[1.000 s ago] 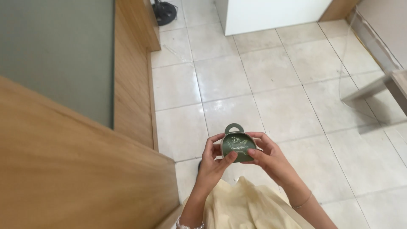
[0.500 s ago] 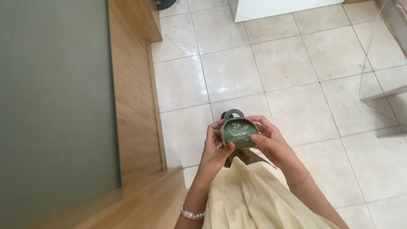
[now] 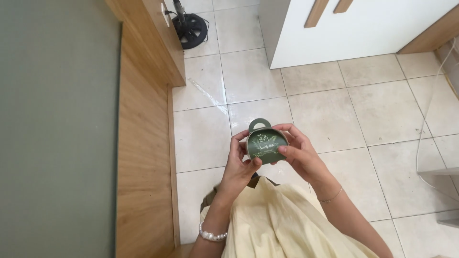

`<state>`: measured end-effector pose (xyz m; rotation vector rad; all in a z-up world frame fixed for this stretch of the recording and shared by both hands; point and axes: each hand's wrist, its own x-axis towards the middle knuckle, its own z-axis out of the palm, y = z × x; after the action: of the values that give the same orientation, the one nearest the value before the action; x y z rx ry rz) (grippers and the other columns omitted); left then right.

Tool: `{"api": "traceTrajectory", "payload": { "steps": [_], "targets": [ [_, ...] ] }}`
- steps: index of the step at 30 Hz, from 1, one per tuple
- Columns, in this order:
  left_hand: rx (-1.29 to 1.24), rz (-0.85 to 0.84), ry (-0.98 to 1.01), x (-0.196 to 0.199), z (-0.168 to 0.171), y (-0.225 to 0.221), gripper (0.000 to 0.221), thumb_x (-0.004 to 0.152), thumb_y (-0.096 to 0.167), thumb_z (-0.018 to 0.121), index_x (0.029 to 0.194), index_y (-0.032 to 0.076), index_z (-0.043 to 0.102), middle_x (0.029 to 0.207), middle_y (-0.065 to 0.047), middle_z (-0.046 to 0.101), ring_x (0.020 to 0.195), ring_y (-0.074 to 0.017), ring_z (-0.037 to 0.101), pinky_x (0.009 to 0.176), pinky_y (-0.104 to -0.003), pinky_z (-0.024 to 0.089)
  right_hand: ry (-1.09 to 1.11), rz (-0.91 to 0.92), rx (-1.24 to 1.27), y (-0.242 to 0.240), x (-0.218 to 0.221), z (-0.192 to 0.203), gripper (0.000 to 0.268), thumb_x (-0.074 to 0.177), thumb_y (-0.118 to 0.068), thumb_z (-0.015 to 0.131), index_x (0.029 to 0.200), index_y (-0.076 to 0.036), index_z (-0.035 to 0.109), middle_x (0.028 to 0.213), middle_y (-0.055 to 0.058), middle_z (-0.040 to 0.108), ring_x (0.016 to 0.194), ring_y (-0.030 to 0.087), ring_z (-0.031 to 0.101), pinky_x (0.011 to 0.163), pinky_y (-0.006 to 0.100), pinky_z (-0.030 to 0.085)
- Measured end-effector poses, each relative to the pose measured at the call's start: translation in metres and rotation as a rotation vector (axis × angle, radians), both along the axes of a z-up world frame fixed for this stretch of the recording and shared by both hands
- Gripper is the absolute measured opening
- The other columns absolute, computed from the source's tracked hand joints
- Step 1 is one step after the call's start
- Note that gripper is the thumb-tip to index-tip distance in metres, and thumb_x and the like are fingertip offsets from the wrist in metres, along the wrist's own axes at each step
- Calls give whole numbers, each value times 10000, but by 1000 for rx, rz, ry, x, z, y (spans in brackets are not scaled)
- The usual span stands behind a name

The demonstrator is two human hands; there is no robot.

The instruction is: Organizes small green patterned boxes from a shelf into a grid on a table.

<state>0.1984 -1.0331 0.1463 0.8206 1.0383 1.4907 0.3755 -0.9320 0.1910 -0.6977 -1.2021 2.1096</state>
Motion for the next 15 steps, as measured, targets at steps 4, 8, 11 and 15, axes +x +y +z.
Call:
{"api": "traceTrajectory", "payload": {
  "steps": [4, 8, 11, 15],
  "targets": [
    [35, 47, -64, -20, 5, 61, 1051, 775, 578, 832, 1518, 39, 318, 1230, -81, 516, 1172, -176, 541, 940, -356, 551, 14, -9, -24, 58, -25, -5, 539, 867, -134, 725, 1347, -28, 504, 1224, 147, 631, 1046, 221, 662, 794, 376, 593],
    [-10, 42, -62, -55, -14, 119, 1020, 806, 549, 825, 1531, 46, 313, 1252, -87, 540, 1177, -163, 539, 944, -329, 538, -21, -46, -72, 114, -66, -10, 528, 858, -132, 709, 1337, -34, 511, 1221, 127, 632, 1069, 212, 655, 830, 382, 592],
    [-3, 16, -46, -98, -19, 173, 986, 834, 491, 833, 1550, 43, 322, 1251, -115, 548, 1157, -189, 552, 967, -342, 545, -79, -112, -42, 162, -101, -17, 518, 858, -134, 701, 1332, -36, 519, 1232, 128, 636, 1101, 205, 650, 873, 373, 583],
    [-147, -99, -193, -165, -11, 258, 930, 823, 395, 834, 1522, 43, 332, 1259, -125, 597, 1191, -200, 602, 1007, -348, 542, -134, -216, -24, 239, -153, -16, 514, 863, -162, 693, 1336, -42, 533, 1210, 138, 645, 1022, 217, 653, 765, 381, 581]
  ]
}}
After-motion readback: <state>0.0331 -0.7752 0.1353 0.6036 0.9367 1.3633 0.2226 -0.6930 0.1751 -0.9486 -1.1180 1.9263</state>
